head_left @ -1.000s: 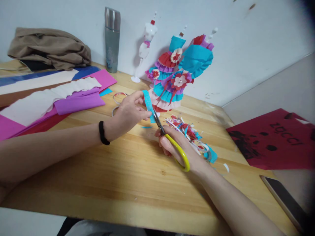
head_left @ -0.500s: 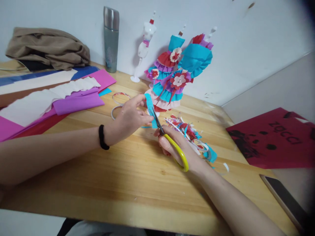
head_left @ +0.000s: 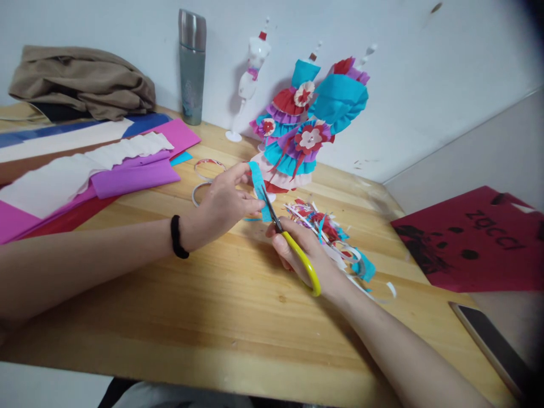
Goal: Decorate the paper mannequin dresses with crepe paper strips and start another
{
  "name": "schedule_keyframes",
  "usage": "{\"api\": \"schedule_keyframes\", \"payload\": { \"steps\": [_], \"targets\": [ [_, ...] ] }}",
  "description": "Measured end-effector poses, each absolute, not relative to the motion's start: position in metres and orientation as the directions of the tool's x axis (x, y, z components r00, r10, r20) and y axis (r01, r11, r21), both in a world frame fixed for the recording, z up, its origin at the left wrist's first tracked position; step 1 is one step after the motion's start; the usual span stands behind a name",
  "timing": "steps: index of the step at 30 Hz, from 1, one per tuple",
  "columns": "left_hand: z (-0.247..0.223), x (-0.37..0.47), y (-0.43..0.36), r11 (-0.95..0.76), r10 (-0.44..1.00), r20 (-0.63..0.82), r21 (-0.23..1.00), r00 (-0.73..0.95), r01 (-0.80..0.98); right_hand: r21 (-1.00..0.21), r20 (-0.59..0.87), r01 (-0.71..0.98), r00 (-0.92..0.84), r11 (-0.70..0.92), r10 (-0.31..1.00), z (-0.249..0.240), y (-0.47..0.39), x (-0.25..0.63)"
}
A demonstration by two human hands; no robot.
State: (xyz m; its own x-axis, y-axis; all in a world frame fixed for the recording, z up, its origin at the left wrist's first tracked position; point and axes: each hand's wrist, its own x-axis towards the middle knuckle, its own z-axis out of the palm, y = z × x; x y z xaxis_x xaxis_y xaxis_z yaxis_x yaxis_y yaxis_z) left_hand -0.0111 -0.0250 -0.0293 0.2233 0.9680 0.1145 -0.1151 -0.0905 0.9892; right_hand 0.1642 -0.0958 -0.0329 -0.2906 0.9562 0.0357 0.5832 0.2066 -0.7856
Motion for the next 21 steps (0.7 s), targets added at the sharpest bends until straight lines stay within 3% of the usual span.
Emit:
{"api": "schedule_keyframes", "payload": {
  "steps": [11,16,21],
  "targets": [
    [-0.026,-0.01,-0.027,-0.066,0.966,0.072,0.997,0.248,-0.032,-0.803,0.02,0.574,-0.242,0.16,0.97,-0.039,-0.097,0.162],
    [-0.018,-0.008,-0.031,-0.018,0.972,0.035,0.997,0.232,-0.075,-0.792,0.022,0.59,-0.231,0.158,0.973,-0.041,-0.098,0.162],
    [-0.02,-0.008,-0.031,-0.064,0.972,0.086,0.992,0.218,-0.106,-0.762,0.047,0.623,-0.216,0.175,0.975,-0.043,-0.097,0.164]
  ]
}}
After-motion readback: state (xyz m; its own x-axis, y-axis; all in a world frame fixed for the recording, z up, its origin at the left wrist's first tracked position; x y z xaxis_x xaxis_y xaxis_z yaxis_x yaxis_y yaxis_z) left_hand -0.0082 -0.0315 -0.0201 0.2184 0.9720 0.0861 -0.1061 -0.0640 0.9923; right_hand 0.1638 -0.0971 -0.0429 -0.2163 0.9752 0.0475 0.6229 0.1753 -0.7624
